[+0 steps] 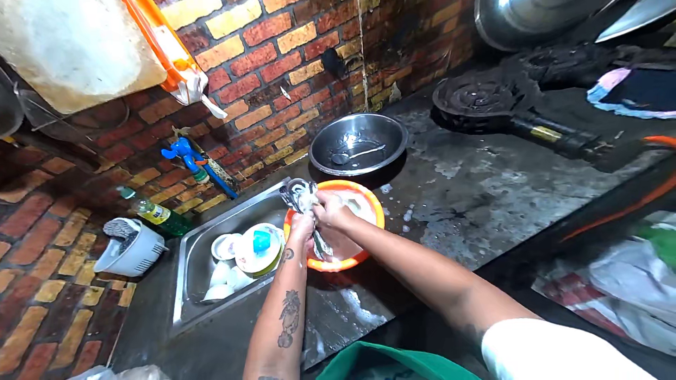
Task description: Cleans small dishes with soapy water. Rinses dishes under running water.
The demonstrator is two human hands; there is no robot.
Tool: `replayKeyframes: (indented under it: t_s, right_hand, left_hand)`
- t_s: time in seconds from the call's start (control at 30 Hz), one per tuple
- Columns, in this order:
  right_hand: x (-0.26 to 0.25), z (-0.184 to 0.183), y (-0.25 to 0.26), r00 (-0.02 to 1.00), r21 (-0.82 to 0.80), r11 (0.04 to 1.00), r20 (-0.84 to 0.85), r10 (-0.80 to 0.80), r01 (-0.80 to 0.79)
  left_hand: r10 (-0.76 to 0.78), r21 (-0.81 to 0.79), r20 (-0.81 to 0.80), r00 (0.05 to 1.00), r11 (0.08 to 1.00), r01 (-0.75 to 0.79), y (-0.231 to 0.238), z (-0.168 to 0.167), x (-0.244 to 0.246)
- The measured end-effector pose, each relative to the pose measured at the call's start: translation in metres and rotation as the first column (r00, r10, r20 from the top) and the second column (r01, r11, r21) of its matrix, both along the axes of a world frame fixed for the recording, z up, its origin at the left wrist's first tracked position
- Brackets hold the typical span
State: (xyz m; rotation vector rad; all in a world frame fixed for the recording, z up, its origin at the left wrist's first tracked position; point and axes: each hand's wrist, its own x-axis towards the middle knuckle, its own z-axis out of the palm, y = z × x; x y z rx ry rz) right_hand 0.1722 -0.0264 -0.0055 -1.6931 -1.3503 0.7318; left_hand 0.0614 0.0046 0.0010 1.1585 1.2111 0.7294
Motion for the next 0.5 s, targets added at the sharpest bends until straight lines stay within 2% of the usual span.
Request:
replayKeyframes:
  t_s: [0.07, 0.13, 0.2, 0.27, 0.37, 0.43, 0.5]
  right_hand:
    - [0.006, -0.002, 0.006, 0.986, 0.111, 0.991, 0.139, -0.09, 0.075]
    - [0.02, -0.003, 0.015, 0.964, 0.233, 0.963, 0.192, -0.185, 0.138]
    - [0.032, 0.007, 0.018, 0.959, 0.144, 0.964, 0.145, -0.245, 0.225]
    - [0.039, 0.013, 0.018, 0.961, -0.071, 0.965, 0.134, -0.242, 0.253]
    - [0.032, -0.011, 0.007, 0.95, -0.353, 0.93, 0.312, 0.009, 0.107]
    - [0.014, -0.022, -0.006, 0.873, -0.525, 0.851, 0.416, 0.255, 0.001]
    - [0.0, -0.021, -0.01, 0.776, -0.643, 0.761, 0.437, 0.455, -0.084]
  left_hand:
    - [-0.072, -0.049, 0.026, 0.997, 0.996, 0.073, -0.002, 0.003, 0.0]
    - [-0.149, -0.094, 0.051, 0.987, 0.984, 0.154, -0.003, 0.006, -0.003]
    - [-0.154, -0.066, 0.001, 0.988, 0.986, 0.154, -0.008, 0.007, -0.005]
    - [-0.126, -0.02, -0.035, 0.991, 0.992, 0.125, -0.011, 0.013, -0.008]
    - [-0.064, -0.026, -0.017, 0.998, 0.998, 0.063, -0.007, 0.022, -0.016]
    - [-0.035, -0.052, 0.03, 0.999, 0.998, 0.037, -0.001, 0.024, -0.02]
    - [-0.011, -0.06, 0.065, 0.998, 0.998, 0.015, 0.003, 0.023, -0.021]
